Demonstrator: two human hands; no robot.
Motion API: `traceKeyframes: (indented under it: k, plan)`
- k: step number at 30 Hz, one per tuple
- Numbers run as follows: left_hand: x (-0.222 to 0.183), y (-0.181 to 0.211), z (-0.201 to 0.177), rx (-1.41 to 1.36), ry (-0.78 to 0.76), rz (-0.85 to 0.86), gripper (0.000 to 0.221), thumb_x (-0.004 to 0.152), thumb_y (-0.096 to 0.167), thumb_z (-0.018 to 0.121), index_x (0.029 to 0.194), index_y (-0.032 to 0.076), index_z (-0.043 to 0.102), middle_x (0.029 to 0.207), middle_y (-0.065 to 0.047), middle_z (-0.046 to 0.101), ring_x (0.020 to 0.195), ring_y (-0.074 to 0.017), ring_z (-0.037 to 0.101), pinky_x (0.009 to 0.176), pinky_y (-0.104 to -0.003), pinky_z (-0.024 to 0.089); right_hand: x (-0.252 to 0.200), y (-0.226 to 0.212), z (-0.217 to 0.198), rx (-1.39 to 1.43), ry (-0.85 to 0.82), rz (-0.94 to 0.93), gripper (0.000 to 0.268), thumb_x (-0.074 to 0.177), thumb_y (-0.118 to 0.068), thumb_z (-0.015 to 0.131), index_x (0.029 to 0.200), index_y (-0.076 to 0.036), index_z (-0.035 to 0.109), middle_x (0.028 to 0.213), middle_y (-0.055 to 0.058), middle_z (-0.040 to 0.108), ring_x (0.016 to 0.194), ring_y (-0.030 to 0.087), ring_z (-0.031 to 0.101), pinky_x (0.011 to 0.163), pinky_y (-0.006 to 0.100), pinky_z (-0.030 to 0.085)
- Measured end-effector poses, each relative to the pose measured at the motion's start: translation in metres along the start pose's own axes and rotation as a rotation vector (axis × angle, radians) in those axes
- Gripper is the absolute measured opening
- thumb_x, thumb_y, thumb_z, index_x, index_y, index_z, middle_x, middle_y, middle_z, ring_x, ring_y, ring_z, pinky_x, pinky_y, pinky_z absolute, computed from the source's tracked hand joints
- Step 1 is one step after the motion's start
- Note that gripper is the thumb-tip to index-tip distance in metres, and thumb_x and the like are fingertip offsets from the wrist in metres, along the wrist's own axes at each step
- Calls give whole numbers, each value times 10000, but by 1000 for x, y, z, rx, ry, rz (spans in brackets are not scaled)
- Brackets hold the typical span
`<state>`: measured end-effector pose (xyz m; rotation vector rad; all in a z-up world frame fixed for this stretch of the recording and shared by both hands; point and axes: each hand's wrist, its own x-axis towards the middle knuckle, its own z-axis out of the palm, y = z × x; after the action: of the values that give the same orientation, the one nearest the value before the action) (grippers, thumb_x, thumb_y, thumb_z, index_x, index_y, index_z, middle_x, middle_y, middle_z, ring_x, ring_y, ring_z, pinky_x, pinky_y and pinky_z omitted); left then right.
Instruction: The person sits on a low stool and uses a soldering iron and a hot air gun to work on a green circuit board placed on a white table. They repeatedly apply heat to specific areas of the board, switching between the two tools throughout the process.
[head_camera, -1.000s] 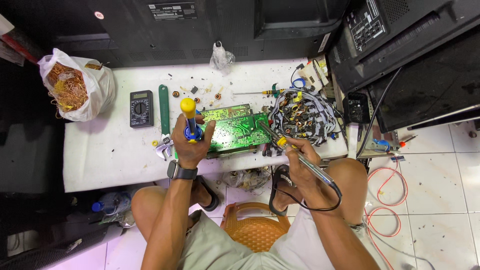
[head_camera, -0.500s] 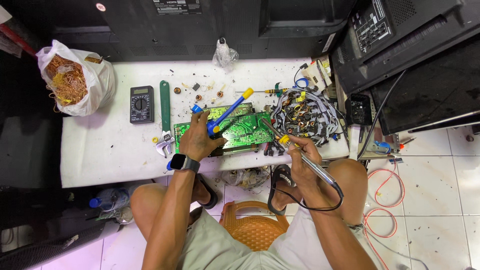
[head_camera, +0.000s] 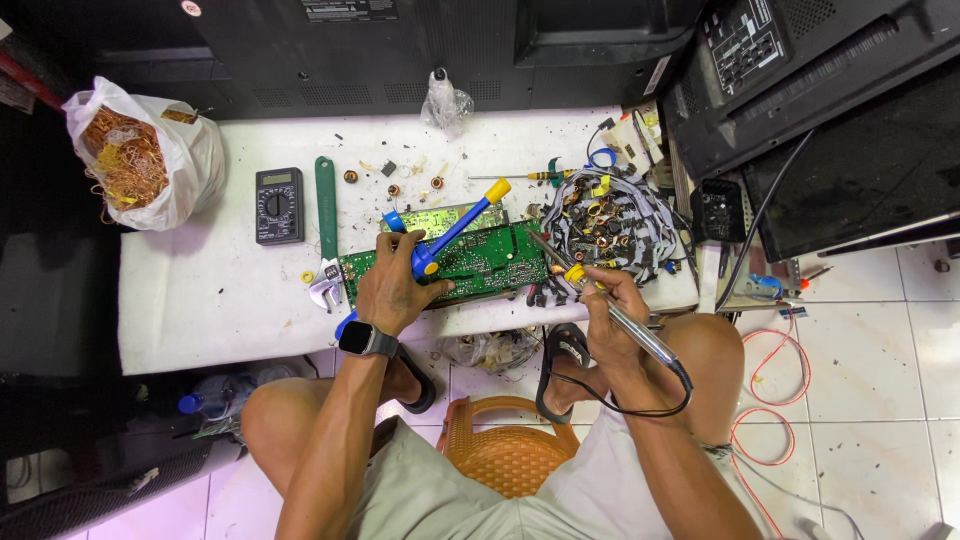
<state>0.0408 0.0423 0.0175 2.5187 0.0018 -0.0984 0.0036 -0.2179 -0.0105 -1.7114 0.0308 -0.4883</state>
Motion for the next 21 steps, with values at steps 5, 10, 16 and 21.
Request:
traceKeyframes:
  k: [5, 10, 16, 21]
  plan:
    - [0, -1, -1, -23, 4, -32, 719, 591, 370, 810, 1178, 150, 458, 1092, -110, 402, 852, -393, 596, 671, -507, 516, 0, -3, 6, 2, -19, -15, 207, 782, -137, 579, 914, 13, 629, 592, 108, 552, 562, 117, 504, 555, 270, 446]
    - [-9, 9, -11, 71, -27, 65, 568, 696, 286, 724, 1183, 163, 457, 1096, -100, 433, 802, -400, 609, 664, -519, 528, 4, -2, 12, 96, -2, 65, 227, 791, -145, 561, 948, 15, 595, 662, 122, 565, 595, 133, 516, 534, 275, 455]
    - [-36, -36, 59, 264, -229, 353, 511, 706, 150, 656, 1165, 181, 432, 945, -65, 541, 788, -320, 643, 654, -432, 548, 17, 16, 0, 426, 50, 357, 302, 810, -238, 484, 1033, -36, 515, 690, 43, 535, 657, 98, 578, 563, 177, 513]
    - [-58, -7, 67, 390, -189, 543, 382, 704, 153, 632, 1057, 174, 488, 813, -26, 567, 686, -214, 636, 587, -321, 531, 11, 31, -2, 514, -119, 444, 322, 813, -245, 492, 1060, -42, 528, 638, 75, 545, 645, 165, 597, 528, 228, 517]
